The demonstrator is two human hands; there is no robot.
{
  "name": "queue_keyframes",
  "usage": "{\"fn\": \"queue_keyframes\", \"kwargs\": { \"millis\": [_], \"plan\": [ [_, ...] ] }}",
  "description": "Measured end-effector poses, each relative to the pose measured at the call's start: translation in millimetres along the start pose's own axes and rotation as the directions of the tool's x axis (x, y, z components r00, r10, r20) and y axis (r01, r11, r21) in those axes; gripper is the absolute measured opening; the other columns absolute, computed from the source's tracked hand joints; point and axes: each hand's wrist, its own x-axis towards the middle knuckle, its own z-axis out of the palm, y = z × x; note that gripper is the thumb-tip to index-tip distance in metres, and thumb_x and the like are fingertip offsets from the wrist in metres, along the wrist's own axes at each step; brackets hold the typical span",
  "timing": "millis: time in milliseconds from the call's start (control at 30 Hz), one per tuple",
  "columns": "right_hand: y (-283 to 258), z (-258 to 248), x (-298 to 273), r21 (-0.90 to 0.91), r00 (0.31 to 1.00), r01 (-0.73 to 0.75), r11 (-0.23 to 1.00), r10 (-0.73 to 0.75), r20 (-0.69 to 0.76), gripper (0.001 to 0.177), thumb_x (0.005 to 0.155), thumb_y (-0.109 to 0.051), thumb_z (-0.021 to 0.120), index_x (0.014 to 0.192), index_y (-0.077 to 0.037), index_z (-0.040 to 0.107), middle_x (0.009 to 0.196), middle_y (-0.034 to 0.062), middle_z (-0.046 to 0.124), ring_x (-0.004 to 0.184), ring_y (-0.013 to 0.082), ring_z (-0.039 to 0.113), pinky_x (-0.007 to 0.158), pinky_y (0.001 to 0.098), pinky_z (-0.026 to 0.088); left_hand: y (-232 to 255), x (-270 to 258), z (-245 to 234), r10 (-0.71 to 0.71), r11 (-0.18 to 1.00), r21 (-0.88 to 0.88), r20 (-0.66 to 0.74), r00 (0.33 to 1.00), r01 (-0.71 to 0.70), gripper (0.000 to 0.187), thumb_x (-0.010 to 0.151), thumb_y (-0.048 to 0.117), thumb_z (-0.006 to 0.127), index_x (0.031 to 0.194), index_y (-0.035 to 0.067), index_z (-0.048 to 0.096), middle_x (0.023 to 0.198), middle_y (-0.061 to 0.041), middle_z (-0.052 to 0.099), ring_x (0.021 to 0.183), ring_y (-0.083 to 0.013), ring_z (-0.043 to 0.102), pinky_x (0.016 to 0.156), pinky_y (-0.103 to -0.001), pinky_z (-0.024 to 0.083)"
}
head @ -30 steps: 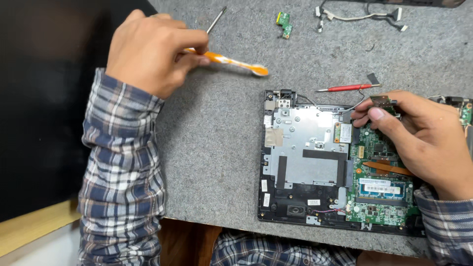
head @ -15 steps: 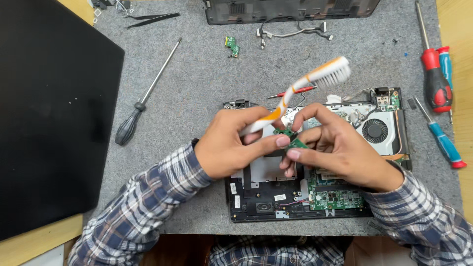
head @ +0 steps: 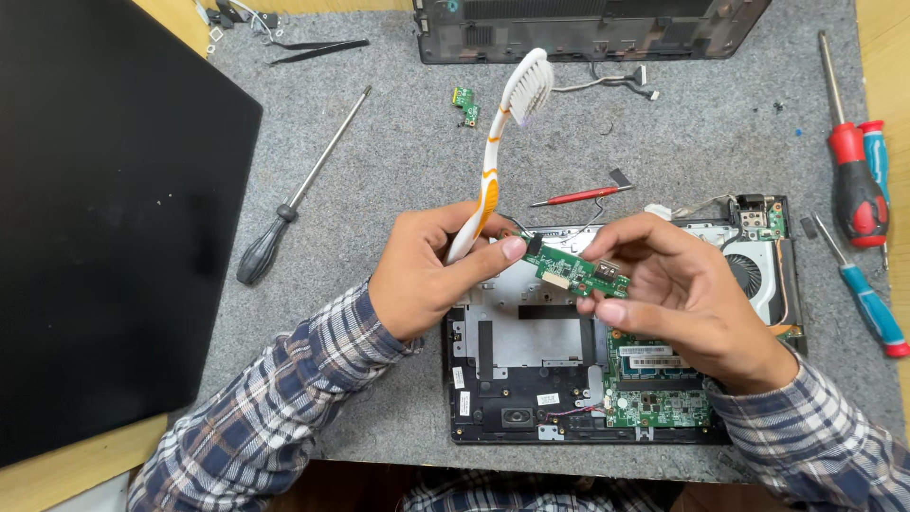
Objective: The person cleans a small green circuit board and the interior of a disassembled laptop using a toothbrush. They then use a red plastic spudger to pry and adjust a component on the laptop's motherboard.
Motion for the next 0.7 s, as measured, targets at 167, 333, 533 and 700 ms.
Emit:
{"fn": "queue_keyframes", "kwargs": {
  "millis": [167, 333, 533, 700],
  "plan": [
    [6, -5, -1, -0.202, 0.989, 0.042, 0.979, -0.069, -0.13, 0.03, 0.08, -0.002, 0.075, 0.109, 0.0, 0.065, 0.102, 0.0098, 0.066, 0.098, 0.0178, 0.062, 0.085, 0.0252, 0.048, 1, -5, 1, 0.022, 1.0, 0.007, 0.034, 0.999, -0.022, 0.019, 0.089, 0.03, 0.071, 0.083, 0.013, 0.067, 0.06, 0.009, 0.042, 0.057, -0.0042, 0.035, 0.053, -0.024, 0.029],
    [6, -12, -2, 0.054, 0.98, 0.035, 0.998, -0.023, -0.198, 0.029, 0.082, -0.002, 0.074, 0.109, 0.005, 0.068, 0.097, 0.0098, 0.069, 0.078, 0.0131, 0.066, 0.071, 0.021, 0.054, 6, -16, 14, 0.163, 0.977, 0.109, 0.187, 0.969, -0.185, 0.014, 0.09, 0.023, 0.072, 0.082, 0.012, 0.068, 0.06, 0.007, 0.047, 0.054, -0.0055, 0.037, 0.051, -0.024, 0.031],
    [5, -20, -2, 0.193, 0.981, 0.068, 0.979, -0.031, -0.189, 0.023, 0.089, -0.006, 0.068, 0.111, 0.002, 0.066, 0.106, 0.0112, 0.067, 0.089, 0.0171, 0.066, 0.075, 0.0257, 0.059, 13, -8, -2, 0.205, 0.952, 0.186, 0.198, 0.958, -0.242, 0.018, 0.095, 0.028, 0.065, 0.093, 0.01, 0.07, 0.067, 0.005, 0.052, 0.056, -0.0067, 0.041, 0.053, -0.024, 0.034],
    [-1, -21, 0, 0.322, 0.984, 0.089, 0.943, -0.034, -0.173, 0.013, 0.097, -0.008, 0.059, 0.108, -0.007, 0.065, 0.107, 0.0112, 0.061, 0.097, 0.0238, 0.056, 0.079, 0.0346, 0.044, 1, 15, -50, 0.31, 0.905, 0.331, -0.085, 0.947, -0.266, 0.022, 0.101, 0.029, 0.06, 0.095, 0.01, 0.071, 0.07, 0.005, 0.054, 0.063, -0.0075, 0.044, 0.059, -0.026, 0.036]
  ]
}}
